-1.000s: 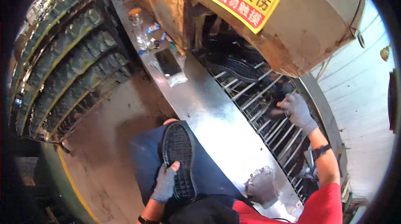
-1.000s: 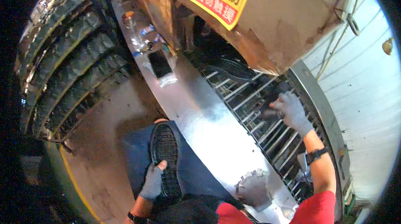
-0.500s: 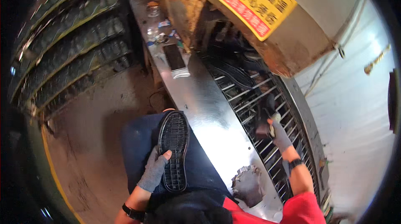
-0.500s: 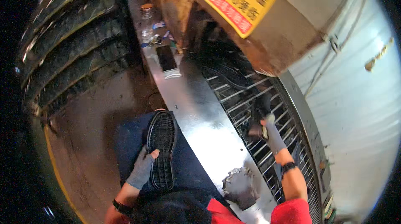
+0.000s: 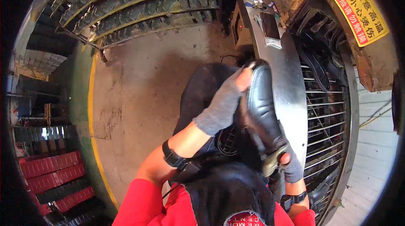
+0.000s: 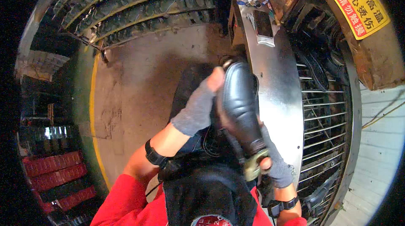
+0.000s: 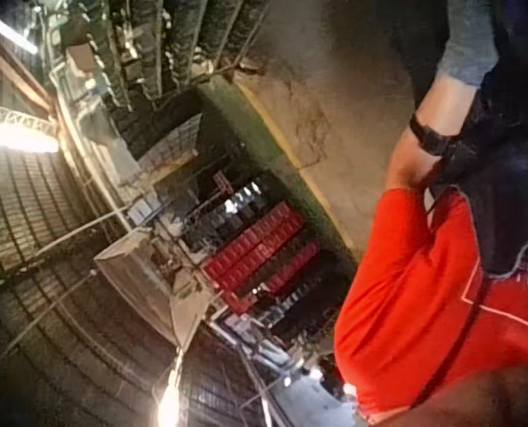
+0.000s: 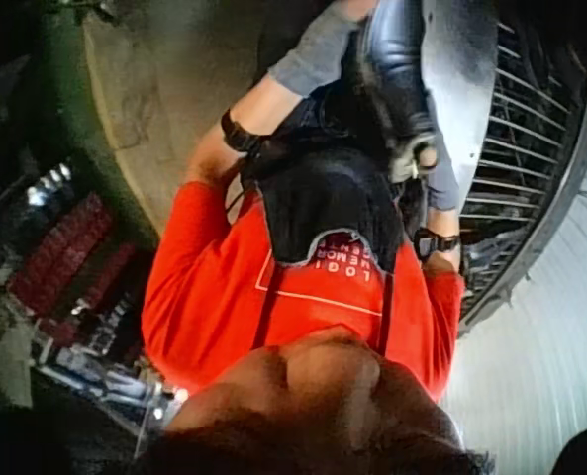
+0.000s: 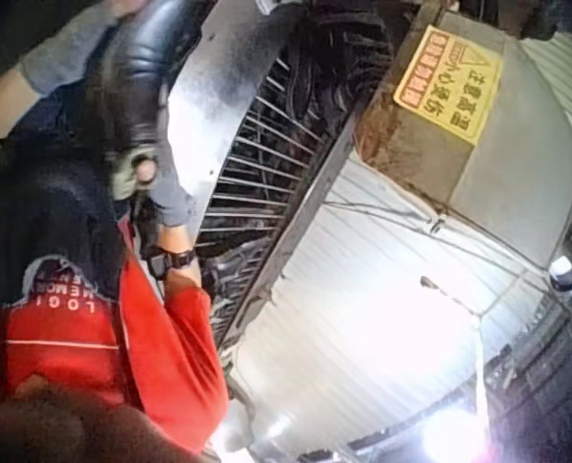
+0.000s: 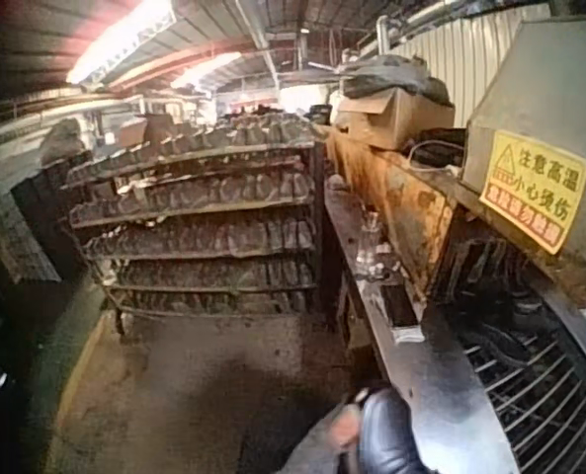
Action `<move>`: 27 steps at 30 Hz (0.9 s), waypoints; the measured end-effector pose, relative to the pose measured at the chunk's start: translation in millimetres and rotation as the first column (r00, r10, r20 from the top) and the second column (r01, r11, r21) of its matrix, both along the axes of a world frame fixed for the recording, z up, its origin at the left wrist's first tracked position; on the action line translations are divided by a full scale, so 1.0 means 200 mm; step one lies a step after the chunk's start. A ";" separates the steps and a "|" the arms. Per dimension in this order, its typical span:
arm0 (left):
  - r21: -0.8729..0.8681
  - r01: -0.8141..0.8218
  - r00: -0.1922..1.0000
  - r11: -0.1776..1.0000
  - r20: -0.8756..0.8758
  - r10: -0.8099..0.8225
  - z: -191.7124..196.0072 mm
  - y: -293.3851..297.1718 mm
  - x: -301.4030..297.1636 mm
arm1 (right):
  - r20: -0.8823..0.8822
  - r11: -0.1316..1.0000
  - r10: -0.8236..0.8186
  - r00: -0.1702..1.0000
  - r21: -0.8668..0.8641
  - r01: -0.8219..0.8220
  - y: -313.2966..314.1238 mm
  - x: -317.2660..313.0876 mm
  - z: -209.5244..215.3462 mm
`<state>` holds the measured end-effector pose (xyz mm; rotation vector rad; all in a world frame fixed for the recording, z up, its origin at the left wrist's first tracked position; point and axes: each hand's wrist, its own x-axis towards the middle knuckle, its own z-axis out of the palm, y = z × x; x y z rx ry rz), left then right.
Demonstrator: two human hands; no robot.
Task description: Cleaning and inspecting black leather shoes at a shoe factory workstation.
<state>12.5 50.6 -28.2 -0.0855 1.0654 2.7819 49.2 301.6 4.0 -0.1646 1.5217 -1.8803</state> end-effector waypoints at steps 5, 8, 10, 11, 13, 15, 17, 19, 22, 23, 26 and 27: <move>0.134 0.019 0.998 0.991 0.062 -0.028 0.00 -0.02 0.15 | 0.317 0.984 0.124 0.940 -0.162 -0.076 -0.12 -0.03 -0.10; 0.212 0.145 0.989 0.966 -0.051 -0.137 0.07 0.00 0.11 | 0.414 0.997 0.028 0.910 -0.075 0.004 -0.10 0.00 -0.11; -0.052 0.006 1.000 0.999 -0.016 -0.007 0.05 -0.02 0.05 | 0.485 0.988 -0.024 0.874 -0.120 0.094 -0.13 -0.02 -0.03; -0.294 -0.127 0.982 0.947 -0.173 0.078 0.01 -0.03 -0.02 | 0.412 0.989 -0.056 0.910 -0.103 0.107 -0.14 -0.03 0.03; -0.724 -0.324 0.937 0.609 -0.336 0.099 -0.08 -0.04 -0.16 | 0.360 0.983 -0.130 0.924 -0.079 0.169 -0.09 -0.05 0.04; -0.937 -0.350 0.936 -0.012 -0.349 -0.033 -0.33 -0.07 -0.24 | 0.326 0.978 -0.184 0.927 -0.039 0.207 -0.08 -0.06 0.05; -0.902 -0.344 0.939 0.261 -0.333 0.083 -0.67 -0.09 -0.27 | 0.246 0.982 -0.185 0.952 0.002 0.190 -0.06 -0.10 0.02; -0.788 -0.314 0.949 0.530 -0.275 0.153 -0.63 -0.06 -0.30 | 0.293 0.970 -0.233 0.927 -0.002 0.244 -0.01 -0.12 0.03; -0.924 -0.149 0.984 0.351 -0.173 -0.037 -0.11 -0.20 -0.30 | 0.501 0.954 -0.195 0.843 -0.105 0.283 0.06 -0.14 -0.01; -0.775 -0.097 0.995 0.625 -0.086 0.049 -0.06 -0.25 -0.29 | 0.537 0.951 -0.157 0.829 -0.144 0.273 0.08 -0.14 -0.07; -0.394 -0.132 0.991 0.909 -0.052 0.121 0.03 -0.35 -0.23 | 0.541 0.966 -0.046 0.840 -0.189 0.174 -0.05 -0.17 -0.09; -0.199 -0.143 0.982 0.969 -0.153 0.113 0.04 -0.36 -0.22 | 0.561 0.960 -0.011 0.828 -0.227 0.166 -0.12 -0.17 -0.11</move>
